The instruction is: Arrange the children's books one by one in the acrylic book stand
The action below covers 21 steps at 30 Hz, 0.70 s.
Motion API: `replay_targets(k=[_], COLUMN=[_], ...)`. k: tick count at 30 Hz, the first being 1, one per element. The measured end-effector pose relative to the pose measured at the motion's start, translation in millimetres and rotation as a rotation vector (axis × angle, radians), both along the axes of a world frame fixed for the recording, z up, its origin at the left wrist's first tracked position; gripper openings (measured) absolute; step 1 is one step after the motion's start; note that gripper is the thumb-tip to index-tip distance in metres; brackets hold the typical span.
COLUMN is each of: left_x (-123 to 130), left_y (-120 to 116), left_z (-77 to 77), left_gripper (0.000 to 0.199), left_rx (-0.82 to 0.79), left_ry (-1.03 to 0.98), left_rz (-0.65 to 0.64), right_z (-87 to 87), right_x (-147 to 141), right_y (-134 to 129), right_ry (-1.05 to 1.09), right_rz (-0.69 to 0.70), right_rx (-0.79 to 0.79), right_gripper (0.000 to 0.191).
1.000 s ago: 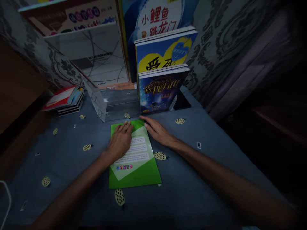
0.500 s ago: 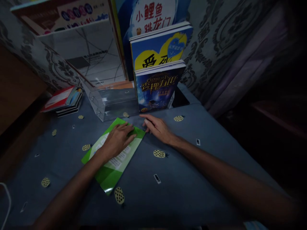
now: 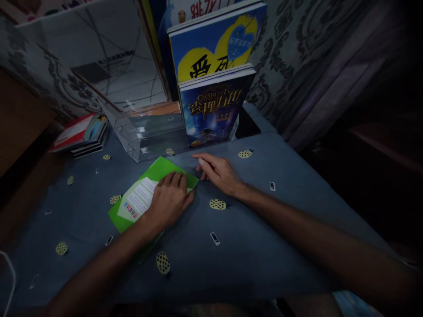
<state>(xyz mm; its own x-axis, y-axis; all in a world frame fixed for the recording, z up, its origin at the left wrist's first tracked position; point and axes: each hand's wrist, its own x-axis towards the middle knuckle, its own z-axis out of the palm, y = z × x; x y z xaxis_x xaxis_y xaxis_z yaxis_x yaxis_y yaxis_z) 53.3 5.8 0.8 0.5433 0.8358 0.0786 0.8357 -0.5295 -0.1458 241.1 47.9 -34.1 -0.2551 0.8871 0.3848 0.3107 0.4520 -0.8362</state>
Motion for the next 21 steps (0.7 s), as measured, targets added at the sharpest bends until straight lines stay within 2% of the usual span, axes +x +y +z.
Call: replay_targets(k=[9,21], left_x=[-0.4,-5.0], left_y=[2.3,3.0], left_z=[7.2,1.9], left_gripper=[0.022,0.025], left_rx=[-0.027,0.021], left_ry=[-0.103,-0.159], left_rz=[0.000,-0.018], right_z=[3.3,7.4], right_x=[0.9,-1.4], right_y=[-4.1,-10.2], right_ry=[0.017,0.025], right_rz=[-0.044,-0.003], right_rx=[0.053,0.177], right_gripper=[0.035,0.033])
